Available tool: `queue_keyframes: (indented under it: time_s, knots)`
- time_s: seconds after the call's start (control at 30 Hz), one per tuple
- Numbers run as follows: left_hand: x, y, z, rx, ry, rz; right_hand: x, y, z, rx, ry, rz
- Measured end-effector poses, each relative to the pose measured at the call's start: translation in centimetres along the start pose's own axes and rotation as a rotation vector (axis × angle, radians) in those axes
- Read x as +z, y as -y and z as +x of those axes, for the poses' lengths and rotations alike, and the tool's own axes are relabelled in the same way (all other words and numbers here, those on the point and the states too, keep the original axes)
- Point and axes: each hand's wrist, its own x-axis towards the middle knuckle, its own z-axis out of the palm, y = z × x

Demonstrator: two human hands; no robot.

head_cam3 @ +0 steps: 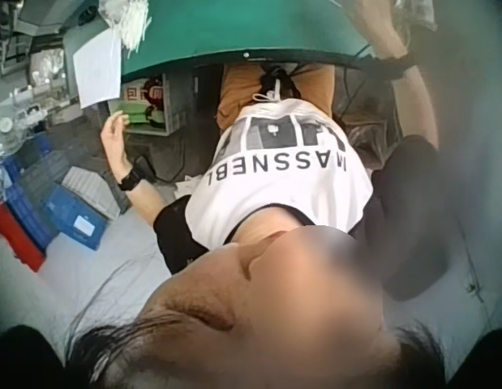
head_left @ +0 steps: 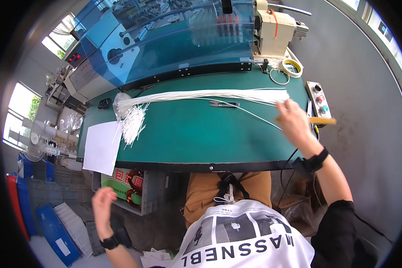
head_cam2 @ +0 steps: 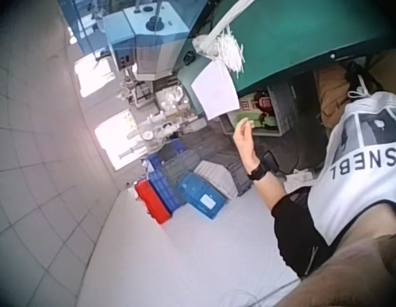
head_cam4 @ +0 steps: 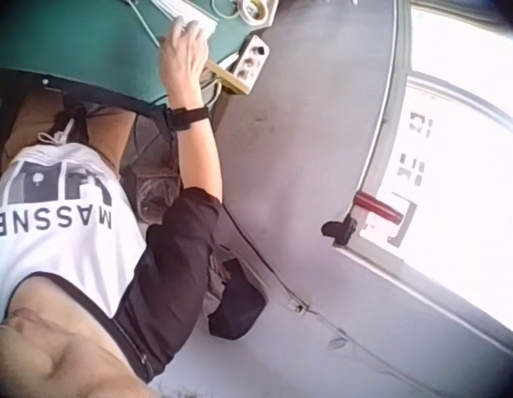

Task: Winding copper wire into multiple coils using a machine and securing them with plastic ties.

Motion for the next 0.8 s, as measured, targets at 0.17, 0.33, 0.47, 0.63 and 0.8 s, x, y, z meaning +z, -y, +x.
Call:
queue_keyframes:
  time_s: [0.17,0.33,0.47,0.63,0.8]
  knots:
    - [11.2,11.1,-8.5,-0.326,1.092,0.297,-1.7,6.4,-0.2,-0.386,0.136,0.301]
    - [11.5,18.4,-15.3,-0.528,1.141,0.517,-3.0,2.2,-5.0,-0.320,0.431,0.044]
    - [8.0,24.6,-15.0,-1.151,0.623,0.138,-4.5,-4.0,-7.4,-0.054,0.555,-0.207]
    - [3.4,27.8,-11.8,-1.483,0.173,0.181,-7.0,-10.1,-11.7,0.436,0.457,-0.235]
    - [-2.1,22.2,-9.5,-1.092,0.708,0.492,-10.1,-10.9,-26.9,0.957,0.988,-0.033]
